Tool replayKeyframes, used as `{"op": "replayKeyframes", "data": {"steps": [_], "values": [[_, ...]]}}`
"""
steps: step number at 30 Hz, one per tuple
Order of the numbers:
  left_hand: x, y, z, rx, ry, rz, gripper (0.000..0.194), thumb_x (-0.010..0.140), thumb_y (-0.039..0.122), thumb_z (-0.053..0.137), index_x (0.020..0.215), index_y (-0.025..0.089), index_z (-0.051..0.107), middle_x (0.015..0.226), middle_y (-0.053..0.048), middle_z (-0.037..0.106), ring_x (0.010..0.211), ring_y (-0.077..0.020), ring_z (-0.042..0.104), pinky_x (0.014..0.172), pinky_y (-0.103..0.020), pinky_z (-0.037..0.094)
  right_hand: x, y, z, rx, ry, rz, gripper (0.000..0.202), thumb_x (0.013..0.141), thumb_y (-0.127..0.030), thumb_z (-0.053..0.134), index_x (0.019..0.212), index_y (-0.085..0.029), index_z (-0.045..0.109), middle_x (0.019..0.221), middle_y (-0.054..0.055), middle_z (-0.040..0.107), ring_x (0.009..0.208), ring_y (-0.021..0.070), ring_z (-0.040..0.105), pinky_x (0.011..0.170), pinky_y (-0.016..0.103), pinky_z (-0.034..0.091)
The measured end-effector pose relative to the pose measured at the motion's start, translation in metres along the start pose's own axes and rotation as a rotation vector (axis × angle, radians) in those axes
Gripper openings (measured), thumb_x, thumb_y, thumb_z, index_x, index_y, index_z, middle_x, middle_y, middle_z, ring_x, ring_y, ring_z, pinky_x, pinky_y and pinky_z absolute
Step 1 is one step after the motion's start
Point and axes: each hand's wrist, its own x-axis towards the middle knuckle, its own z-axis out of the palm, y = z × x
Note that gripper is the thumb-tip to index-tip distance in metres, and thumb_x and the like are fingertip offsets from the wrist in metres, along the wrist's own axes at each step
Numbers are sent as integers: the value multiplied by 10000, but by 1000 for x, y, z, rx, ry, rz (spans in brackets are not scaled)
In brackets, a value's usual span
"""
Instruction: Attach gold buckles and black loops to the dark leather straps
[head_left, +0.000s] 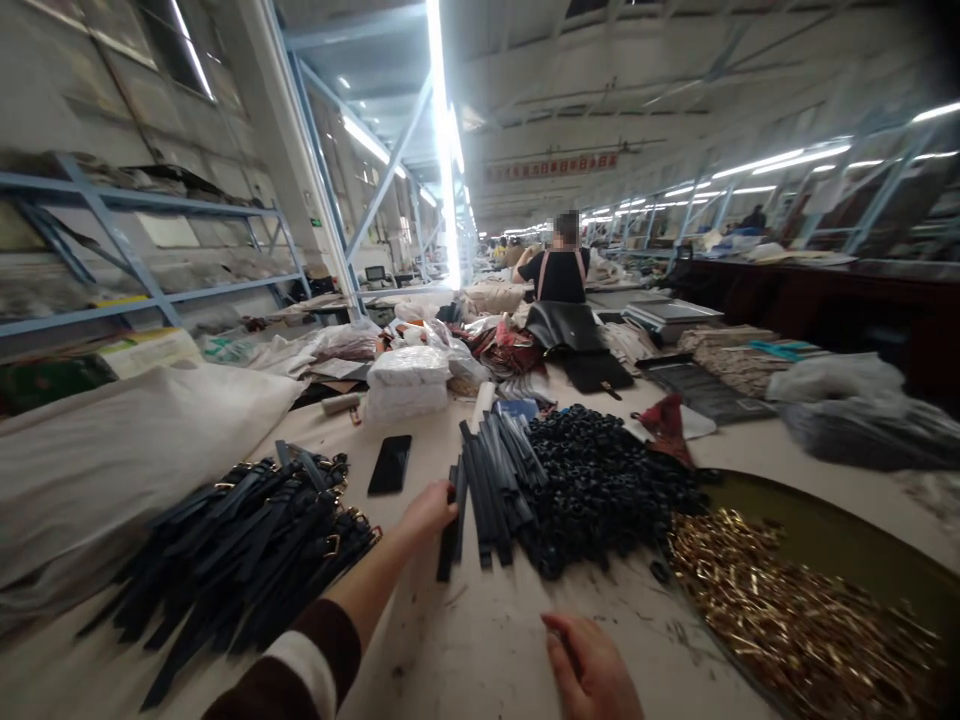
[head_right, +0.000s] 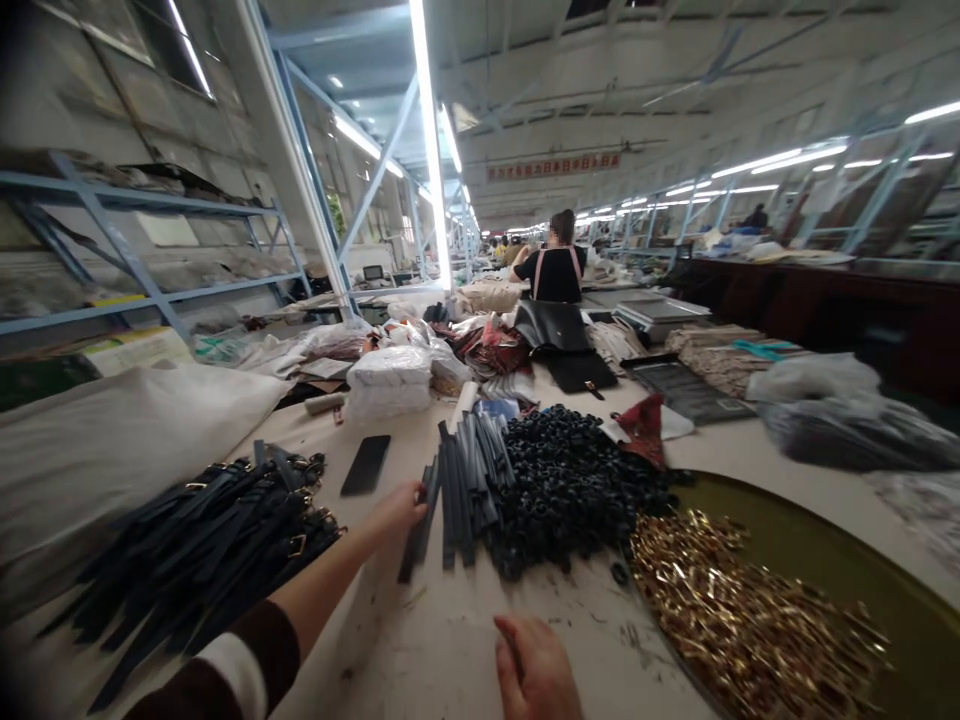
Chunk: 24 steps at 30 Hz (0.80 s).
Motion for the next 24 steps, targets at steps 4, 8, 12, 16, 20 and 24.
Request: {"op": "replayKeyframes", "data": {"steps": [4, 8, 12, 16, 20, 24], "values": [[-28, -3, 5, -83, -64, 30, 293, 823, 303, 511, 1068, 142, 499, 961, -47, 565, 825, -156, 558, 738, -352, 466, 3, -15, -13, 4, -69, 79, 221, 803, -257, 451, 927, -210, 628, 930, 67, 676, 887, 217, 609, 805, 353, 481], [-36, 1, 6, -160, -100, -43, 255, 829, 320, 500, 992, 126, 533, 920, -35, 571, 785, -147, 560, 696, -323, 474, 2, -26, -17, 46, -88, 111, 218, 804, -219, 437, 924, -196, 618, 923, 74, 661, 896, 218, 590, 818, 363, 459], [-40, 11, 2, -253, -150, -102, 243, 826, 346, 498, 835, 111, 559, 758, 7, 565, 626, -103, 541, 568, -247, 458, 1, -28, -21, 81, -79, 122, 215, 816, -209, 416, 934, -187, 595, 909, 70, 650, 884, 204, 591, 800, 338, 463], [-60, 27, -5, -377, -55, -71, 200, 805, 293, 473, 686, 133, 484, 559, 47, 471, 501, -85, 466, 466, -196, 346, 8, -5, -40, -144, 34, 117, 257, 837, -191, 356, 1026, -160, 527, 958, 80, 625, 867, 161, 598, 736, 260, 483], [-102, 52, -2, -494, -6, 48, 78, 778, 212, 421, 755, 153, 465, 639, 32, 517, 550, -83, 478, 506, -182, 338, 30, 24, -78, -405, 53, 110, 250, 797, -164, 392, 996, -156, 544, 949, 103, 610, 879, 202, 577, 748, 308, 454], [-152, 75, 17, -538, -65, 107, 155, 632, 222, 590, 764, 161, 537, 685, 30, 561, 621, -94, 495, 546, -173, 351, 48, 52, -101, -490, 37, 104, 154, 757, -194, 443, 715, -164, 589, 708, 117, 598, 635, 247, 564, 582, 369, 400]]}}
